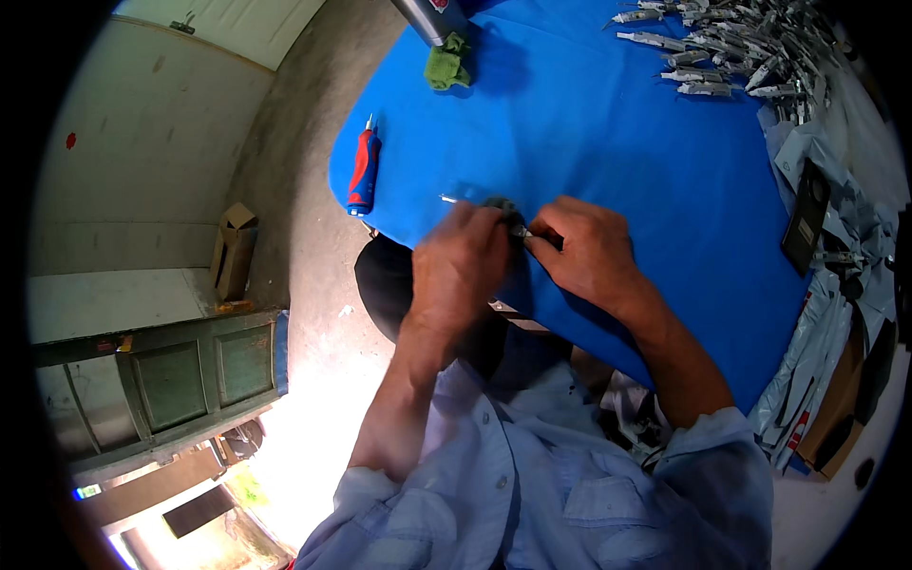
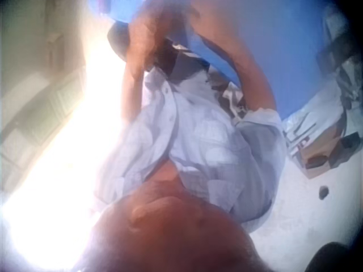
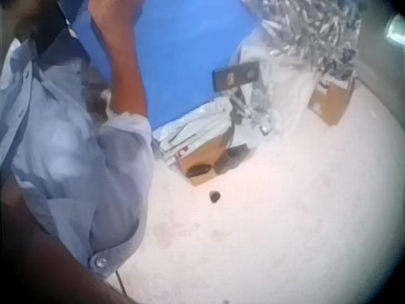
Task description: The person wipes metal components with a cloth and assembles multiple silver mechanical parts by hand, then uses a screwdriver with a red handle to secure screws into the assembly.
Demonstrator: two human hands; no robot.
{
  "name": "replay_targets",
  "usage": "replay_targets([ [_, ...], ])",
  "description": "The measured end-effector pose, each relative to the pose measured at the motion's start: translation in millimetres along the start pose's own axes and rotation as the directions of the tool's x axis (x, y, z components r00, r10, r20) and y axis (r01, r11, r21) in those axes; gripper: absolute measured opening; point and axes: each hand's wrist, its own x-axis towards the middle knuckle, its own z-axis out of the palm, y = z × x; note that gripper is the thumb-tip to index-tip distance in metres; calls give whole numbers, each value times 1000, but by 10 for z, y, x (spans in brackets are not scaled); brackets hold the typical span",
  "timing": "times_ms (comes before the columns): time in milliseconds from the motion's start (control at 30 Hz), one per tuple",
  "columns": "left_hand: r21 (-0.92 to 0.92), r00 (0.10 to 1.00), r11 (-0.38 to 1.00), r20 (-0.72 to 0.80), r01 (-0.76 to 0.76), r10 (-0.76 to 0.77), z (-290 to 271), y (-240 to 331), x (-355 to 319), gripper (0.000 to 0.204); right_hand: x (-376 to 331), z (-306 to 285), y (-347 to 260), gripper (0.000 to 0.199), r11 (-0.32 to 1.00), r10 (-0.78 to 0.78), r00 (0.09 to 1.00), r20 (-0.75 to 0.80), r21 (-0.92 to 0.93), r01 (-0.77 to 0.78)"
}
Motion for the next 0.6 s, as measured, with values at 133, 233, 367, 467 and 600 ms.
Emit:
replay_targets([
  [133,99,996,993,-65,64,-58,-165,-317,81,12,18,-10,-19,16,999,-23,1000,-18,22,23],
  [233,102,991,990,-99,98,-88,-251,-363,79,10,14,18,-34,16,999,7,1000,-5,48,-7],
  [367,16,992,998,-105,-67,69,-136,-89,-8,13,-7,36,10,15,998,25,1000,-10,64,-25],
  [467,26,992,991,2,-129,129,-5,189,-77,18,6,7,10,16,999,-22,1000,-21,-24,21],
  [600,-14,997,997,-19,-75,75,33,106,-56,16,7,-14,-9,15,998,-24,1000,7,-66,24],
])
